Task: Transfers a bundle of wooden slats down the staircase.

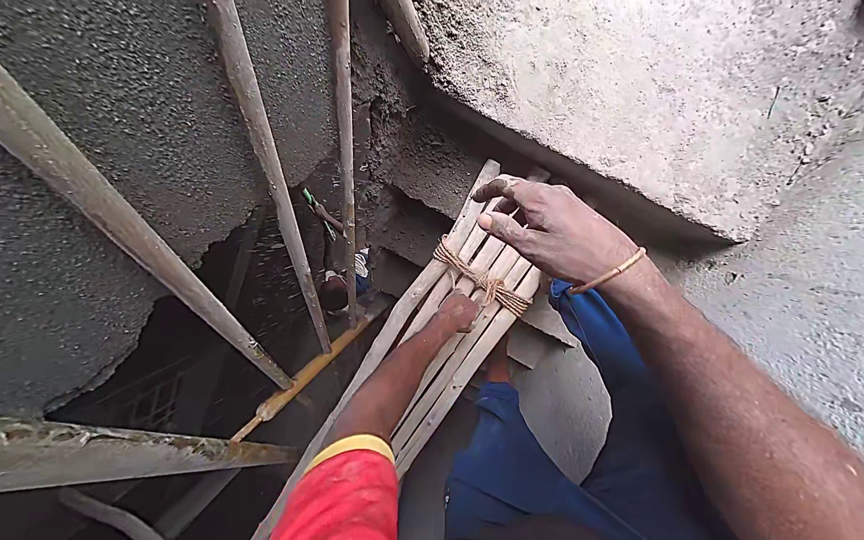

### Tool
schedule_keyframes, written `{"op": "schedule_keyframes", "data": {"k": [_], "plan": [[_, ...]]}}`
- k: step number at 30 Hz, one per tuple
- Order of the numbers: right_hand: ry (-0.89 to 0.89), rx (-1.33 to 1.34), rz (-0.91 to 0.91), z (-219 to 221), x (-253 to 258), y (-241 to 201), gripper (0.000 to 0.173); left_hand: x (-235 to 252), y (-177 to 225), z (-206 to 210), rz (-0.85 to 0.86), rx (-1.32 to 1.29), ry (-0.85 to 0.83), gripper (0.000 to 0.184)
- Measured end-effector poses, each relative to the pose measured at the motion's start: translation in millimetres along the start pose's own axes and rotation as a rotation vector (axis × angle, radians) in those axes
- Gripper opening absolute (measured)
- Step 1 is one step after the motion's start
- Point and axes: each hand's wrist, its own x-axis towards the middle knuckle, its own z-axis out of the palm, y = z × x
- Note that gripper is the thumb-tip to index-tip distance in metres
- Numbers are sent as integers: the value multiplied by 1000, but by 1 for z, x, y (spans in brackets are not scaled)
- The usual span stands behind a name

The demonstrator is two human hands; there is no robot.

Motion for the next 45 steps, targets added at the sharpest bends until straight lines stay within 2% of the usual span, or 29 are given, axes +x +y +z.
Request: {"op": "schedule_keyframes", "data": {"k": [2,4,5,6,9,11,12,13,14,15,16,18,22,23,25,29,32,34,35,37,39,42,45], "plan": [[-2,-9,-18,3,2,0,43,-7,-4,7,-25,-206,148,49],[2,-9,-17,4,2,1,43,-25,-38,26,13,-474,367,39],[-1,-11,-8,3,1,1,42,-37,-64,41,33,-524,428,38],[-2,-11,0,4,0,2,42,-55,-88,62,14,-521,407,38],[27,-34,-3,3,-3,0,40,-102,-120,107,-276,-349,33,43],[10,-40,7,6,-5,0,41,-121,-103,129,-421,-368,-164,48],[-5,-44,4,6,-1,1,42,-120,-95,133,-385,-367,-202,46],[-18,-49,2,8,1,0,42,-115,-86,141,-260,-327,-214,50],[-26,-53,5,10,2,-2,42,-106,-78,148,-135,-322,-182,60],[-29,-60,7,11,4,-3,43,-95,-70,150,-63,-402,-106,62],[-29,-66,5,12,6,-5,43,-86,-61,147,-50,-553,-12,58],[-25,-70,-4,16,9,-10,42,-71,-45,134,-164,-823,196,40],[-46,-94,-24,27,14,-21,42,-44,-46,104,-516,-827,523,34],[-57,-100,-26,30,14,-22,43,-37,-51,99,-584,-791,562,36],[-76,-113,-26,36,13,-22,43,-22,-55,95,-667,-774,535,47],[-93,-156,-13,39,9,-16,45,-2,-44,117,-643,-865,436,60],[-90,-162,-19,38,7,-15,46,6,-31,141,-513,-1028,702,61],[-78,-154,-32,39,7,-16,45,5,-28,140,-506,-989,794,52],[-86,-149,-30,40,6,-16,45,3,-28,137,-547,-886,747,48],[-86,-164,-31,42,5,-16,44,-4,-37,127,-656,-701,507,48],[-71,-176,-26,44,2,-18,41,-11,-51,120,-774,-666,306,45],[-39,-194,-56,46,0,-17,39,-13,-61,121,-864,-698,199,38],[-44,-200,-74,48,0,-15,41,2,-55,118,-833,-708,201,41]]}}
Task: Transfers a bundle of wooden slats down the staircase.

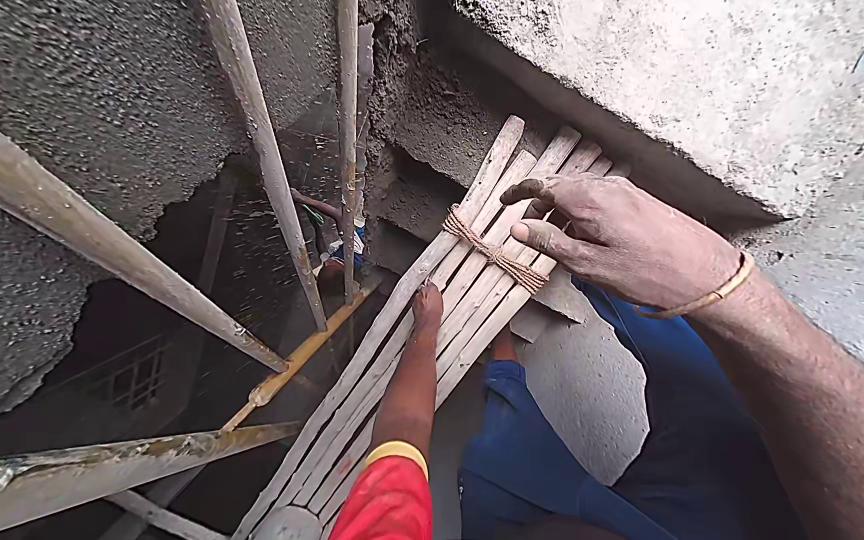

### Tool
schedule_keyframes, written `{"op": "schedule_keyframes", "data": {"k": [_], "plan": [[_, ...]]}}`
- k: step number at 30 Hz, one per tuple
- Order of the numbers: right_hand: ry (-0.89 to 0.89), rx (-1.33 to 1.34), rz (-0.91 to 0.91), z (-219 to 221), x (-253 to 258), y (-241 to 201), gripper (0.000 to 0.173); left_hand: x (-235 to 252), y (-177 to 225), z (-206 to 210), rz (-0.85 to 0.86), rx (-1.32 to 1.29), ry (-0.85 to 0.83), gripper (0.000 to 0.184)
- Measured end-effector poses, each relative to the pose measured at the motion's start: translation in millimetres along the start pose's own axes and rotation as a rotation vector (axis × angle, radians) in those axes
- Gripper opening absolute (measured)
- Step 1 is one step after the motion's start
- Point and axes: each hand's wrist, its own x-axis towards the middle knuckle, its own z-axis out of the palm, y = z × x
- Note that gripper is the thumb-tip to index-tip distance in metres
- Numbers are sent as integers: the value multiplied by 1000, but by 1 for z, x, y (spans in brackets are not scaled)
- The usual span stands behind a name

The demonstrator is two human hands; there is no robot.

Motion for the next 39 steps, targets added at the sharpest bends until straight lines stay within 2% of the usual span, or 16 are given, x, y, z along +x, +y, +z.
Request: {"op": "schedule_keyframes", "data": {"k": [3,7,9,12,15,16,18,19,22,24,26,27,30,33,36,39], "plan": [[-9,-9,17,-2,0,-3,42,10,28,-6,98,36,36,48],[-29,5,10,-1,-2,-2,40,-3,46,-24,186,89,50,41],[-12,-1,13,-5,-2,-1,40,-16,58,-37,296,102,110,39],[5,9,21,-8,-4,0,41,-39,76,-32,479,-55,239,34],[-8,17,26,-10,-2,2,41,-37,108,-12,548,-164,350,35],[-9,21,33,-11,-3,1,41,-41,119,-9,557,-115,329,43],[-10,21,47,-10,-4,0,39,-72,140,-28,490,101,101,56],[-13,17,46,-10,-5,0,39,-79,144,-25,479,181,70,57],[-2,1,44,-13,-8,3,39,-55,142,16,588,248,261,55],[-13,7,39,-14,-9,6,40,-57,153,-20,520,428,-1,58],[-26,10,29,-12,-10,6,41,-35,140,-6,672,244,270,46],[-26,8,30,-12,-10,6,41,-28,140,-7,683,234,309,44],[-42,6,52,-13,-12,2,41,-35,144,-31,582,137,304,39],[-7,16,69,-16,-15,0,39,-24,143,-21,566,-284,477,43],[-6,46,80,-21,-18,2,37,-47,144,-50,473,-382,233,41],[-29,65,96,-28,-17,5,39,-25,155,-49,348,-94,126,40]]}}
